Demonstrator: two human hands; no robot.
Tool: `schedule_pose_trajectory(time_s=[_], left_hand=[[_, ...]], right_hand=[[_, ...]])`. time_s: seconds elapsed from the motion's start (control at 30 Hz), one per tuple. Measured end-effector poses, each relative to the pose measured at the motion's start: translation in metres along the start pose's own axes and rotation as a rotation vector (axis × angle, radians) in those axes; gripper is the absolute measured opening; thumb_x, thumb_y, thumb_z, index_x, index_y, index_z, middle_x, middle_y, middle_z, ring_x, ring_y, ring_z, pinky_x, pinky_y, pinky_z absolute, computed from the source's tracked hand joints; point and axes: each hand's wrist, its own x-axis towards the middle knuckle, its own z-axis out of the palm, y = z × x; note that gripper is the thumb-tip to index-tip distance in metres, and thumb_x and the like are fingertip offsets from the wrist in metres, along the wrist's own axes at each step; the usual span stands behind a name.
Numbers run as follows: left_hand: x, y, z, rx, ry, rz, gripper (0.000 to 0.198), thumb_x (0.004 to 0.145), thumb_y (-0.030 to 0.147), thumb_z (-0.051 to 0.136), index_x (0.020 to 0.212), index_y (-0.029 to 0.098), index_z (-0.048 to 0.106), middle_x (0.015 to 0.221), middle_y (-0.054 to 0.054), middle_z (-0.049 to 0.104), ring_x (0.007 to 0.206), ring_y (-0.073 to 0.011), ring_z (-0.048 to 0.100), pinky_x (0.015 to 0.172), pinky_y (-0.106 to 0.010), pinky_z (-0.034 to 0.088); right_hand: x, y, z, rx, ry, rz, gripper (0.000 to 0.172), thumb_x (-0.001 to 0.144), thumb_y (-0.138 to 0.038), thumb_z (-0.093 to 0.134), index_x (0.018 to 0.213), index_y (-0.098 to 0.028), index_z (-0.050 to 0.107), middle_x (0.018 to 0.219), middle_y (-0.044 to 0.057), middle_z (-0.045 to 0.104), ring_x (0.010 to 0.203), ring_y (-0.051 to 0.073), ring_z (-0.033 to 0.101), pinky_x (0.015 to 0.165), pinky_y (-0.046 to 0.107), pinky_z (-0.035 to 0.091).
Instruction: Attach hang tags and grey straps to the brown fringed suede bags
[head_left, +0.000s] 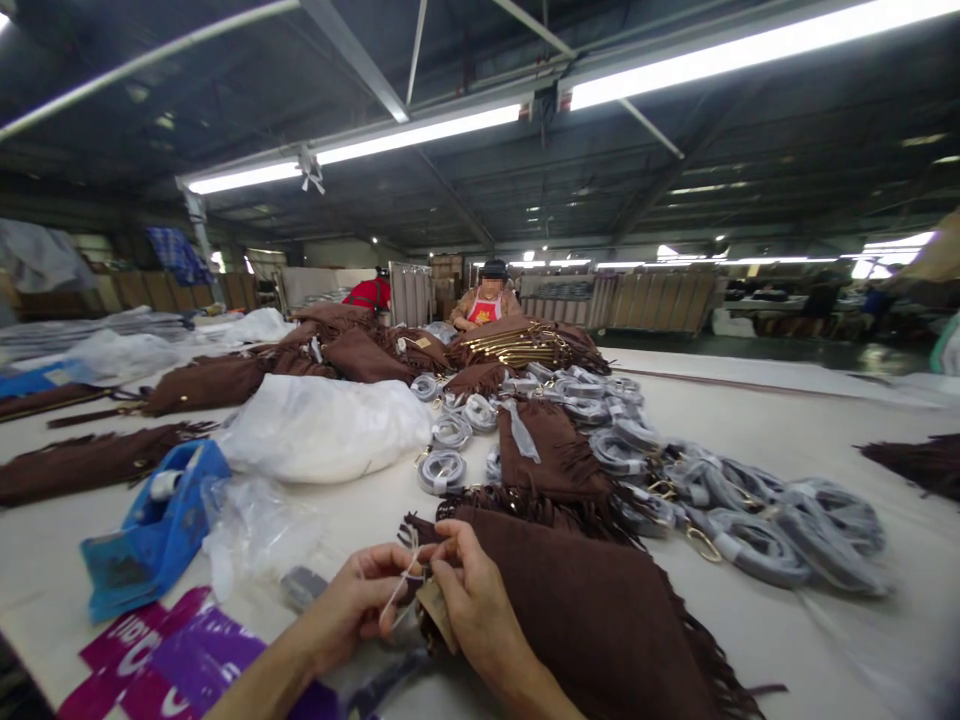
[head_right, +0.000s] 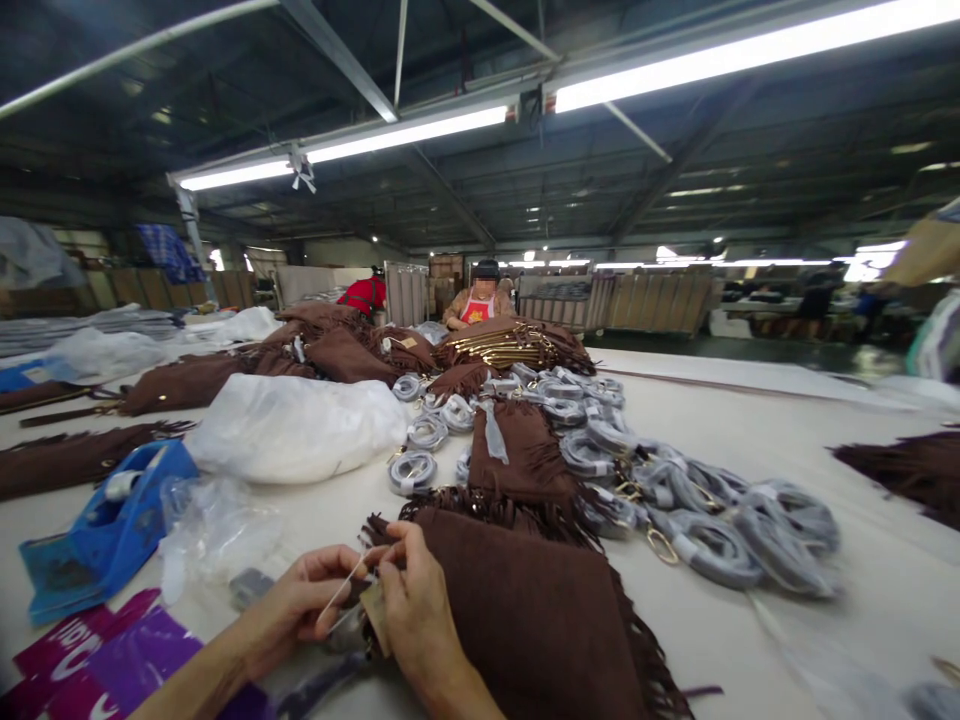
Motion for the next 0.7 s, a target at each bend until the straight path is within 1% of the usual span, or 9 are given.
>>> schedule_pose_trajectory(time_s=[0.1, 0.17, 0.2, 0.3, 0.37, 0.4, 0.53, 0.63, 0.7], left_hand=[[-0.001, -0.003, 0.006, 0.112, -0.062, 0.041, 0.03, 0.06, 0.022, 0.079, 0.083, 0.018, 0.061, 0.068, 0.003, 0.066, 0.032, -0.0018, 0.045, 0.031, -0.013, 0.018], [-0.001, -0.006, 0.009, 0.188, -0.082, 0.066, 0.03, 0.061, 0.017, 0.075, 0.087, 0.018, 0.061, 0.078, 0.001, 0.069, 0.033, -0.0028, 0.049, 0.03, -0.012, 0.023], [0.0, -0.008, 0.009, 0.225, -0.083, 0.069, 0.03, 0.062, 0.015, 0.073, 0.089, 0.018, 0.061, 0.077, 0.001, 0.069, 0.035, -0.0039, 0.051, 0.03, -0.012, 0.025], [0.002, -0.012, 0.009, 0.291, -0.072, 0.062, 0.031, 0.064, 0.015, 0.071, 0.092, 0.018, 0.059, 0.066, 0.002, 0.067, 0.036, -0.0071, 0.054, 0.031, -0.012, 0.028], [0.004, -0.013, 0.007, 0.297, -0.053, 0.073, 0.027, 0.067, 0.023, 0.073, 0.09, 0.017, 0.059, 0.061, 0.001, 0.066, 0.035, -0.0082, 0.054, 0.03, -0.013, 0.028], [0.005, -0.012, 0.005, 0.28, -0.029, 0.083, 0.028, 0.068, 0.027, 0.075, 0.089, 0.016, 0.06, 0.061, 0.001, 0.066, 0.036, -0.0085, 0.054, 0.03, -0.013, 0.028], [0.009, -0.009, -0.003, 0.095, 0.131, 0.124, 0.045, 0.059, 0.035, 0.084, 0.095, 0.016, 0.064, 0.061, 0.002, 0.065, 0.042, -0.0098, 0.058, 0.032, -0.013, 0.029], [0.015, -0.016, -0.013, -0.079, 0.214, 0.172, 0.051, 0.05, 0.039, 0.089, 0.089, 0.016, 0.065, 0.049, 0.004, 0.06, 0.034, -0.0057, 0.047, 0.032, -0.013, 0.024], [0.021, -0.024, -0.022, -0.172, 0.188, 0.2, 0.048, 0.049, 0.044, 0.089, 0.08, 0.017, 0.063, 0.038, 0.007, 0.051, 0.028, -0.0022, 0.031, 0.031, -0.014, 0.015]], right_hand=[[0.0, -0.002, -0.001, -0.119, -0.008, -0.187, 0.04, 0.082, -0.012, 0.047, 0.122, -0.019, 0.052, 0.095, 0.005, 0.062, 0.088, 0.019, 0.061, 0.082, 0.032, 0.049], [0.0, -0.006, -0.002, -0.159, -0.1, -0.311, 0.04, 0.08, -0.007, 0.045, 0.117, -0.019, 0.057, 0.1, 0.006, 0.059, 0.092, 0.019, 0.058, 0.084, 0.031, 0.048], [-0.001, -0.008, -0.002, -0.167, -0.156, -0.343, 0.04, 0.079, -0.004, 0.045, 0.112, -0.02, 0.06, 0.101, 0.006, 0.057, 0.093, 0.018, 0.057, 0.084, 0.03, 0.047], [-0.002, -0.013, -0.002, -0.182, -0.22, -0.326, 0.028, 0.081, -0.005, 0.048, 0.094, -0.021, 0.067, 0.101, 0.006, 0.056, 0.092, 0.018, 0.057, 0.081, 0.027, 0.047], [-0.003, -0.015, -0.003, -0.179, -0.165, -0.279, 0.02, 0.087, -0.012, 0.049, 0.084, -0.02, 0.067, 0.1, 0.006, 0.057, 0.091, 0.017, 0.058, 0.081, 0.026, 0.046], [-0.003, -0.016, -0.003, -0.178, -0.132, -0.253, 0.021, 0.09, -0.017, 0.048, 0.081, -0.021, 0.067, 0.099, 0.006, 0.058, 0.091, 0.017, 0.058, 0.082, 0.026, 0.046], [-0.001, -0.014, -0.007, -0.181, -0.053, -0.222, 0.023, 0.094, -0.023, 0.046, 0.085, -0.022, 0.067, 0.103, 0.006, 0.062, 0.095, 0.018, 0.06, 0.084, 0.026, 0.044], [0.001, -0.001, -0.01, -0.211, -0.053, -0.307, 0.021, 0.091, -0.021, 0.048, 0.076, -0.021, 0.062, 0.099, 0.007, 0.064, 0.089, 0.019, 0.062, 0.08, 0.025, 0.045], [0.005, 0.014, -0.008, -0.246, -0.125, -0.387, 0.019, 0.088, -0.022, 0.054, 0.07, -0.022, 0.061, 0.092, 0.006, 0.066, 0.078, 0.018, 0.062, 0.072, 0.024, 0.046]])
